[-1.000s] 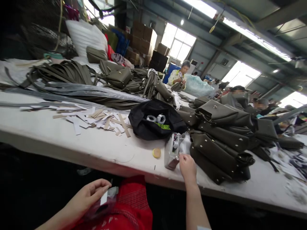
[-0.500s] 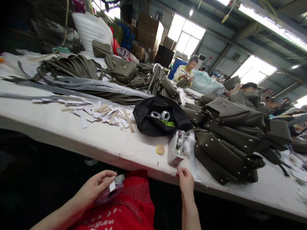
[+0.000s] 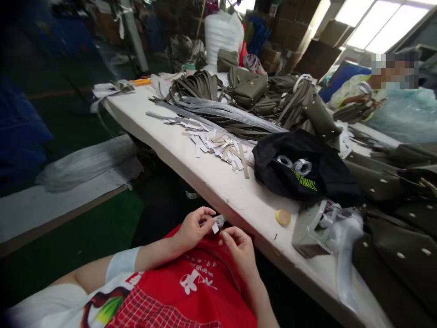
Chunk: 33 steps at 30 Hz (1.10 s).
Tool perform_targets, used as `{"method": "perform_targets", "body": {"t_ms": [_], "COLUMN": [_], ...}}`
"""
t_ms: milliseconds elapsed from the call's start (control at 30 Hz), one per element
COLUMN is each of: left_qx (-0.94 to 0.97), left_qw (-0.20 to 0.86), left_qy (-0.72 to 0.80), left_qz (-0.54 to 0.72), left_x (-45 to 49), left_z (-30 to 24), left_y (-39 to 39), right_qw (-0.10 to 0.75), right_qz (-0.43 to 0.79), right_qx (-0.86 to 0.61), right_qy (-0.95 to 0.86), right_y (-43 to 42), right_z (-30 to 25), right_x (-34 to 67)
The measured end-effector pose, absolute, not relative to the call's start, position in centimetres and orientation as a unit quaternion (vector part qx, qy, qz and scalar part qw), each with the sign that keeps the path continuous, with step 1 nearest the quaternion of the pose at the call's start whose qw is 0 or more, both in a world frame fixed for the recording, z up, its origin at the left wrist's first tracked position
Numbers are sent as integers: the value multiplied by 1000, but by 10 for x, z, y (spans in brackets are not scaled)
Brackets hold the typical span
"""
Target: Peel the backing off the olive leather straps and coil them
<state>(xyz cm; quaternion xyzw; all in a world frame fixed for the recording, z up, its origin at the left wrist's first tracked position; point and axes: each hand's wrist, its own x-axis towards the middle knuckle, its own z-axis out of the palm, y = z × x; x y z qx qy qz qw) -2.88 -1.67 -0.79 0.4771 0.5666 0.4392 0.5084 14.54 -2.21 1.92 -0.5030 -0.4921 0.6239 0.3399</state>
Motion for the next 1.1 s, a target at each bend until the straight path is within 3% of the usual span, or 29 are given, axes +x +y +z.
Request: {"method": "perform_targets", "body": {"t_ms": [200,500,667,867,1100], "left_qx": [494,472,543,636,698], "left_qw": [468,504,405,303,197], "left_qy": [583,566,567,503,492], "left_qz": [444,450,469,500,483], "left_x": [-38,-41,-43,-42,-40], "left_z": [-8,6,0,0,-18], "left_y": [-21,-19,-23,-23,-19], "right_qw": [279,288,316,378,452], "right_qz": [664,704,718,651,737], "right_qx": [-507,-482,-465,-465,-369], "right_qy": [-473,-436,-410,-465,-343], "right_y": [-11,-9,-12,-2,0], "right_z": [-3,-2,4,-3,-9], "right_x": [126,121,109,97,109]}}
